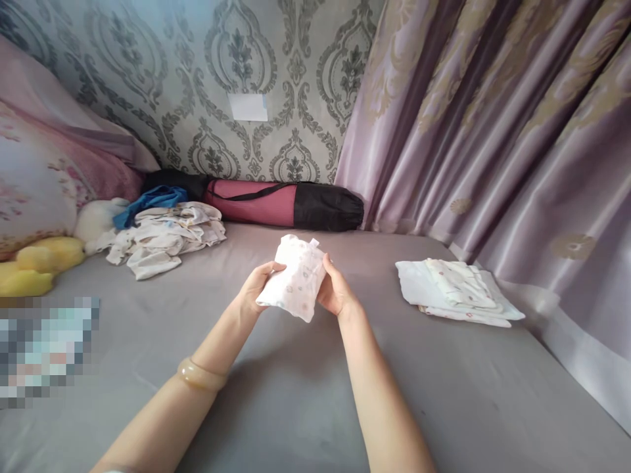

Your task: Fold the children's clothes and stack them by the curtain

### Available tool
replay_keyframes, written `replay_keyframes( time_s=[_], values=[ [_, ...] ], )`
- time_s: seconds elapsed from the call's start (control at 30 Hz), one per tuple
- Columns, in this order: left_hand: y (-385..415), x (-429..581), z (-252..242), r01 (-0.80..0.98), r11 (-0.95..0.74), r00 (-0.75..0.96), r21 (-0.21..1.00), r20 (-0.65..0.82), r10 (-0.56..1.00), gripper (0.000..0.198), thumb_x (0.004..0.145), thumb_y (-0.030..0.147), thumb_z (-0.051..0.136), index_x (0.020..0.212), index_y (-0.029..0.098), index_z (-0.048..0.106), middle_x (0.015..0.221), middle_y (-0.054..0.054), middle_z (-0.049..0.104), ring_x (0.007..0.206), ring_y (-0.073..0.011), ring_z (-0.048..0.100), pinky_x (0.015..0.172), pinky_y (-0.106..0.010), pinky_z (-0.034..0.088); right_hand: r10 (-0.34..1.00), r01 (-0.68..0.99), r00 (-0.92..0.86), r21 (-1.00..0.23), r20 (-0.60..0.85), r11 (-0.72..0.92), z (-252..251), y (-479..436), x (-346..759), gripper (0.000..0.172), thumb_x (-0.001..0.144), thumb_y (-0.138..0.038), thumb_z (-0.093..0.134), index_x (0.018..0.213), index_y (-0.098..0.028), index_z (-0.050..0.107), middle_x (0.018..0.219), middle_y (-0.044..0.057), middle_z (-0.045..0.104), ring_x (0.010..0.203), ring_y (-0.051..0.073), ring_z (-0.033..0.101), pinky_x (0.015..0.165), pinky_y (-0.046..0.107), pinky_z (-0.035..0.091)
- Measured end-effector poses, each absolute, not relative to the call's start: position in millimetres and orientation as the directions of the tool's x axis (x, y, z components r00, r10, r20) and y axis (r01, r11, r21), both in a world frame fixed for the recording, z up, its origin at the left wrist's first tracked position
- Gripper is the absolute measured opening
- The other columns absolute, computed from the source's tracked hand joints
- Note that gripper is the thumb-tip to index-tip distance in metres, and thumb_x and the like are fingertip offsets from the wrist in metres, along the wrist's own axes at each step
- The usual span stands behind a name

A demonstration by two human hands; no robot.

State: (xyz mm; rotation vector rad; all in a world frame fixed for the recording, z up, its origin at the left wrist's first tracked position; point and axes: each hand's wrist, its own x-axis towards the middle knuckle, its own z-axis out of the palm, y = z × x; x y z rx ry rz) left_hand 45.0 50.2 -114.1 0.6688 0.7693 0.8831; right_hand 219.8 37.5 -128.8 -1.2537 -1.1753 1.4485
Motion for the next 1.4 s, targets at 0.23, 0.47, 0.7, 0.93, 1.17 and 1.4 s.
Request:
replay_keyframes(
  time_s=[0.23,0.47,0.7,0.93,1.17,1.4],
  values=[
    [58.7,45.9,-143.4,-0.415,0.501,0.345,0.759,-0.379,0.859,0.040,0.063,0.015,0.058,0.102,0.012,0.059,0.088,-0.011,0.071,0.084,-0.0259,0.070,0.079,-0.038,0.057,0.957,-0.213,-0.065,-0.933,-0.283,-0.291,-140.6,40.6,223.1,0.036,0.079,-0.025,0.057,0.113,-0.015,0.061,0.103,0.013,0.073,0.096,0.026,0.069,0.083,0.038,0.054],
    [63.2,46.4,-167.6,-0.120,0.306,0.151,0.945,-0.287,0.946,0.034,0.064,0.021,0.064,0.096,0.012,0.061,0.092,-0.012,0.070,0.085,-0.0245,0.069,0.077,-0.035,0.055,0.952,-0.008,0.104,-0.958,-0.287,-0.288,-152.2,43.1,224.5,0.024,0.071,-0.018,0.062,0.096,-0.016,0.063,0.091,0.008,0.074,0.087,0.023,0.070,0.080,0.035,0.055],
    [58.6,45.7,-176.5,0.791,-0.248,0.044,0.559,0.353,0.935,0.053,0.087,0.023,0.045,0.138,0.010,0.041,0.145,-0.021,0.043,0.139,-0.0323,0.034,0.112,-0.050,0.029,0.961,0.887,0.181,-0.458,0.210,-0.067,-152.8,33.1,211.4,0.049,0.090,-0.024,0.047,0.137,-0.009,0.048,0.145,0.020,0.046,0.136,0.030,0.039,0.112,0.043,0.029],
    [48.7,58.0,-188.6,0.877,-0.429,0.381,0.216,0.232,0.895,0.056,0.094,0.017,0.027,0.149,0.008,0.029,0.157,-0.015,0.029,0.148,-0.0279,0.013,0.119,-0.052,0.010,0.935,0.908,-0.306,-0.241,0.178,0.343,-168.3,25.6,188.4,0.056,0.098,-0.025,0.021,0.150,-0.008,0.030,0.158,0.009,0.025,0.148,0.020,0.013,0.121,0.042,0.004],
    [54.6,48.9,-193.8,0.857,-0.430,0.423,0.283,0.089,0.902,0.057,0.099,0.030,0.020,0.150,0.005,0.027,0.158,-0.014,0.023,0.147,-0.0244,0.017,0.119,-0.042,0.019,0.933,0.910,-0.336,-0.210,0.129,0.357,-176.2,25.6,190.1,0.061,0.092,-0.024,0.029,0.150,-0.006,0.031,0.158,0.010,0.025,0.147,0.020,0.017,0.121,0.040,0.002],
    [50.5,51.0,-188.3,0.902,-0.326,0.335,0.282,0.016,0.942,0.060,0.099,0.038,0.024,0.152,0.010,0.026,0.159,-0.012,0.019,0.147,-0.0266,0.018,0.119,-0.045,0.017,0.980,0.963,-0.150,-0.207,0.133,0.175,-181.5,28.1,186.9,0.059,0.095,-0.026,0.025,0.149,-0.004,0.031,0.158,0.012,0.024,0.147,0.023,0.019,0.120,0.044,0.006]
  ],
)
